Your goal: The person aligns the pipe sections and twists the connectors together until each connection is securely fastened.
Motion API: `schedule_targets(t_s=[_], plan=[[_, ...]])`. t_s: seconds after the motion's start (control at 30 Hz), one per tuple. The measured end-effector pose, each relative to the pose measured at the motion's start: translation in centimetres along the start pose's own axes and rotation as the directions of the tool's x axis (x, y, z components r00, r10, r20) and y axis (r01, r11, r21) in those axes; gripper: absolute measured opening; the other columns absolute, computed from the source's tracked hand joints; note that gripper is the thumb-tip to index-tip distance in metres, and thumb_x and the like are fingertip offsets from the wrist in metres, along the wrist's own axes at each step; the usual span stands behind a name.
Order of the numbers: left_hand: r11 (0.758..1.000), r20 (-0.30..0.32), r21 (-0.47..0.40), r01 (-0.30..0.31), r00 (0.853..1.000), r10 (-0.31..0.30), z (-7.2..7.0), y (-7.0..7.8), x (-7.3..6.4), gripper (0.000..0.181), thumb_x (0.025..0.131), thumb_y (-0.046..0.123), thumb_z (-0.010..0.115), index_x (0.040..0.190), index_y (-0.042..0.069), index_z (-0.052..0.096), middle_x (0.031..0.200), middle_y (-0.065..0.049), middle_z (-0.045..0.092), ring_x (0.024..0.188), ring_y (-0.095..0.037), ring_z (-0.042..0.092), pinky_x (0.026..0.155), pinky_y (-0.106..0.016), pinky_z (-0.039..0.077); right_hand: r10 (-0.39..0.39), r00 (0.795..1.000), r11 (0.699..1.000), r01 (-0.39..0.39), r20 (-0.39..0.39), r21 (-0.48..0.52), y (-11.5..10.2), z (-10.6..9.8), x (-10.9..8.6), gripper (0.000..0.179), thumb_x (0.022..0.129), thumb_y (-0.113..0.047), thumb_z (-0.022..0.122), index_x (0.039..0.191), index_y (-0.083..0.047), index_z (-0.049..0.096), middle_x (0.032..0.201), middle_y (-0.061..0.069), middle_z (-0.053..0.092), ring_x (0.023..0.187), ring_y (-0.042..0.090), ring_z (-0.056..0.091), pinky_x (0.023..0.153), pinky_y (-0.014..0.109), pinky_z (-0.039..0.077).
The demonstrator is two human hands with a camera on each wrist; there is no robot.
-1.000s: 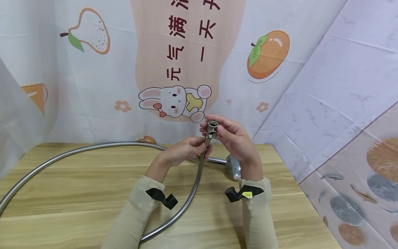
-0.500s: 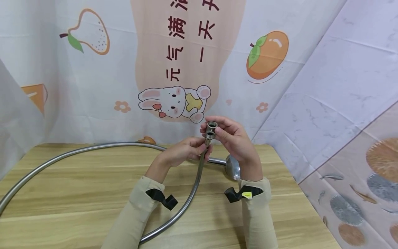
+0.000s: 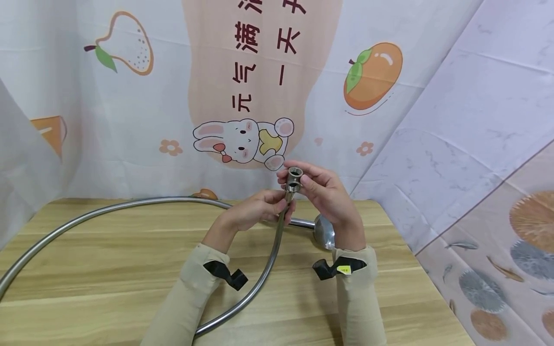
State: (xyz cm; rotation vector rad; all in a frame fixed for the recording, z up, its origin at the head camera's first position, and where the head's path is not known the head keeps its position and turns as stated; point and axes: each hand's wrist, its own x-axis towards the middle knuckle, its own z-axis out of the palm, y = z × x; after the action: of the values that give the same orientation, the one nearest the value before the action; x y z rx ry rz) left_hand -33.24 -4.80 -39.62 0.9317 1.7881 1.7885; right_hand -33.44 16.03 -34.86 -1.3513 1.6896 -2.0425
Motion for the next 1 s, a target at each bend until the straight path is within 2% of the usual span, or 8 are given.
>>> schedule_targets(t_s=[0.23,0.47,0.7,0.87,1.0], plan=[[1.0,-0.001,-0.008,0.005,1.0,-0.005,-0.01,0.05,0.01,0.029,0.111,0.019,0.038,0.117,-0.003,0.056,0.097,-0.004,0.061,0.095,-0.022,0.063,0.091,-0.038,0.054,-0.002,1.0,1.0,0.003,-0.005,0.005,-0.03,0.06,-0.05,0.036,0.108,-0.002,0.041,0.137,-0.006,0.061,0.124,0.006,0.07,0.119,0.017,0.067,0.108,0.031,0.049],[1.0,-0.002,-0.009,0.006,1.0,-0.006,0.13,0.29,-0.13,0.032,0.111,0.019,0.038,0.12,-0.007,0.054,0.098,-0.004,0.06,0.096,-0.022,0.063,0.091,-0.039,0.054,-0.003,1.0,1.0,0.003,-0.018,0.01,-0.06,0.17,-0.02,0.036,0.107,0.001,0.041,0.134,-0.009,0.062,0.119,0.006,0.07,0.116,0.017,0.067,0.104,0.032,0.051],[1.0,0.0,-0.006,0.005,1.0,-0.005,0.13,0.26,-0.13,0.03,0.11,0.02,0.039,0.119,-0.003,0.056,0.099,-0.004,0.06,0.096,-0.022,0.062,0.091,-0.039,0.054,-0.011,1.0,1.0,0.011,-0.013,0.015,-0.11,0.22,-0.04,0.034,0.106,0.001,0.044,0.132,-0.009,0.062,0.119,0.006,0.07,0.115,0.017,0.067,0.103,0.032,0.052],[1.0,-0.001,-0.004,0.004,1.0,-0.004,0.16,0.23,-0.08,0.029,0.11,0.02,0.039,0.117,-0.001,0.057,0.098,-0.005,0.06,0.096,-0.022,0.062,0.091,-0.039,0.054,-0.016,1.0,1.0,0.016,0.001,0.018,-0.22,0.2,-0.06,0.033,0.107,-0.003,0.044,0.135,-0.008,0.061,0.12,0.006,0.07,0.116,0.017,0.067,0.104,0.032,0.051],[1.0,-0.001,-0.007,0.004,1.0,-0.004,0.11,0.13,-0.02,0.03,0.11,0.02,0.039,0.118,-0.004,0.056,0.099,-0.004,0.06,0.095,-0.021,0.062,0.092,-0.038,0.054,-0.025,1.0,1.0,0.024,0.015,0.019,-0.32,0.18,-0.09,0.033,0.109,-0.009,0.043,0.137,-0.007,0.06,0.123,0.007,0.069,0.118,0.018,0.066,0.106,0.032,0.05]])
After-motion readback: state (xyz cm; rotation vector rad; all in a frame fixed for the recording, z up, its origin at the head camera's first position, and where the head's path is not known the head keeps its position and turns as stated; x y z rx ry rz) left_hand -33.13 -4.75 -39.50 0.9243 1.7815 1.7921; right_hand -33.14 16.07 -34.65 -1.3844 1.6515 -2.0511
